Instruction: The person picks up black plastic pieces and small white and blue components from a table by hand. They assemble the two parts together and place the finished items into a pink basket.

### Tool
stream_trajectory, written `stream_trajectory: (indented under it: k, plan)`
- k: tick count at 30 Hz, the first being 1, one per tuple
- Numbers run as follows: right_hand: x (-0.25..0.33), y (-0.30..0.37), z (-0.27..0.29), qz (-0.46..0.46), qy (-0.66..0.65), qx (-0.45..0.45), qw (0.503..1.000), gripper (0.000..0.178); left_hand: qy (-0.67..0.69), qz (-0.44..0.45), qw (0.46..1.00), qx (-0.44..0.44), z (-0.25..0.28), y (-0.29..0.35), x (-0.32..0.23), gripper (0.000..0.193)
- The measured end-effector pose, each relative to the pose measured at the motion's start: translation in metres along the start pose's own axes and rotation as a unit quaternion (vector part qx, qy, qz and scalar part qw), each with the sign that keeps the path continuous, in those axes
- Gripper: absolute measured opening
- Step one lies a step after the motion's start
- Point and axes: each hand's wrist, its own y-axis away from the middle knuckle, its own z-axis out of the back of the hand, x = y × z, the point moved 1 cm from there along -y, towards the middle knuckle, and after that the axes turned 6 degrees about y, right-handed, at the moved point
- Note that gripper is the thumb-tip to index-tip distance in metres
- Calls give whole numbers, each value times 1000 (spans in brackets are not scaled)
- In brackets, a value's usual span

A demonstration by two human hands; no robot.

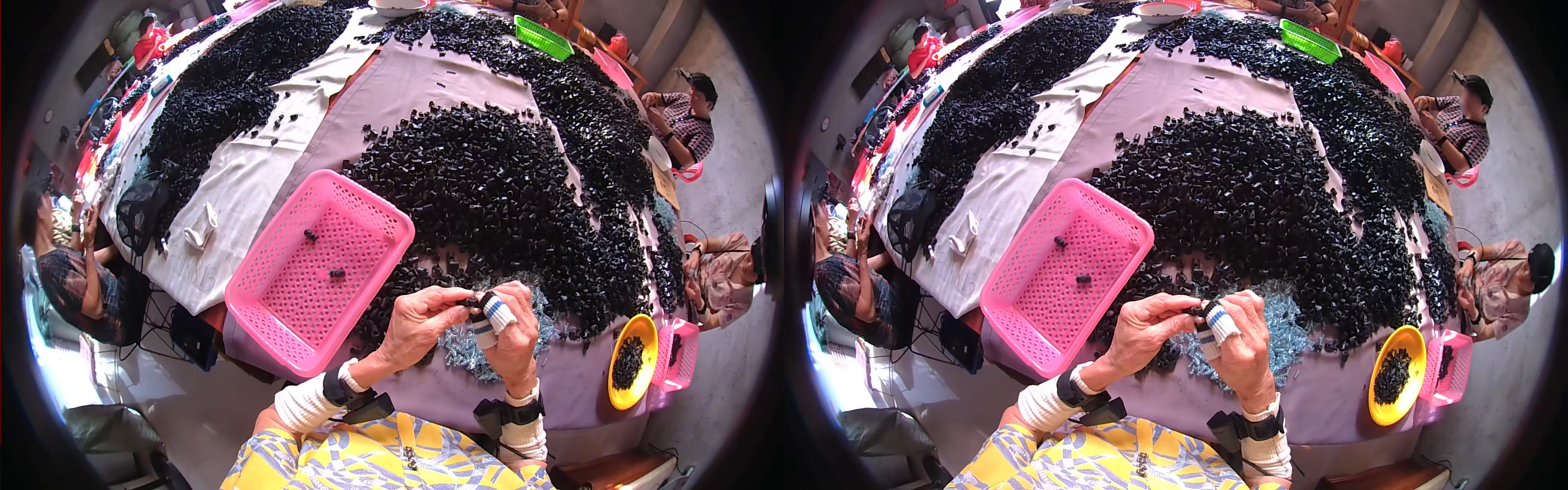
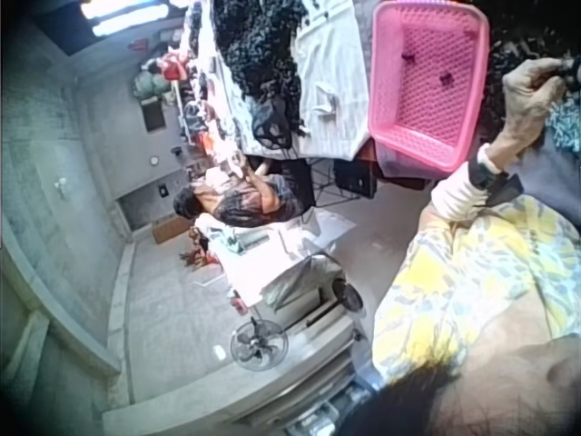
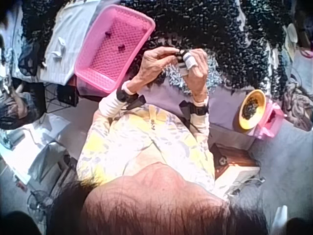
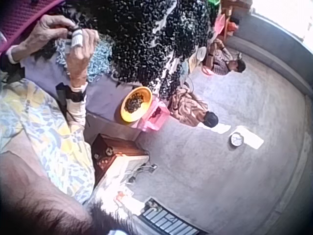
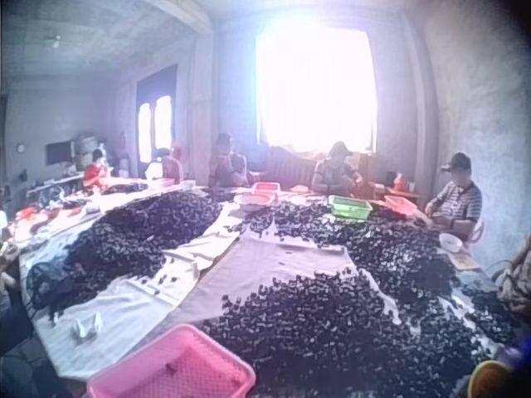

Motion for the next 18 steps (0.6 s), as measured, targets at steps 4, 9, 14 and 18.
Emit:
stream_trajectory:
  k: [4,9,14,18]
  plan:
    - [-2,0,0,-8,-17,11,1000,26,0,-12,1000,1,-1,0,2,24]
    - [1,1,1,-9,20,30,999,28,2,-7,1000,-8,0,-1,2,24]
    - [0,3,-1,-5,53,43,998,32,-116,-19,993,-34,-3,0,-5,26]
    - [-1,3,-2,-1,48,53,997,33,-166,-68,984,-20,-2,0,-5,27]
